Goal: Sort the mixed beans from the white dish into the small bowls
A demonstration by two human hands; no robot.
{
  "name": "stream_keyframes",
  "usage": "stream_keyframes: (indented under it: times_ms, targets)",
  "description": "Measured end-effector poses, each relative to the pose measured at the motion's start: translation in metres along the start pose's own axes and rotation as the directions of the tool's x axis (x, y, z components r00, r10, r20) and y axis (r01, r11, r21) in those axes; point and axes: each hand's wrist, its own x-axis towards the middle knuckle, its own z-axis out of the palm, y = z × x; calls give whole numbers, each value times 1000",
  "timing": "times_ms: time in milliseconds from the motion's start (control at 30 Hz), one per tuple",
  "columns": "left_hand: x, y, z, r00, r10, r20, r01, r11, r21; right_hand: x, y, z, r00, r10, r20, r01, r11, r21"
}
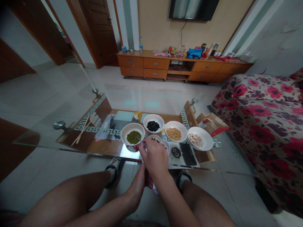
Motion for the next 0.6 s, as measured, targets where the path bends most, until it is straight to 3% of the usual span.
stream_keyframes:
  times_ms: [300, 467, 600]
  targets:
    - [-7, 3, 4, 1000, 14, 8, -14, 1000, -2, 0, 9, -11, 1000, 17, 26, -18, 1000, 23]
    - [-10, 6, 3, 1000, 1, 0, -1, 1000, 8, -10, 21, -18, 994, 93, 52, -90, 994, -60]
    - [-14, 10, 1, 1000, 3, -3, -3, 1000, 7, -18, 30, -24, 980, 135, 144, -117, 985, -129]
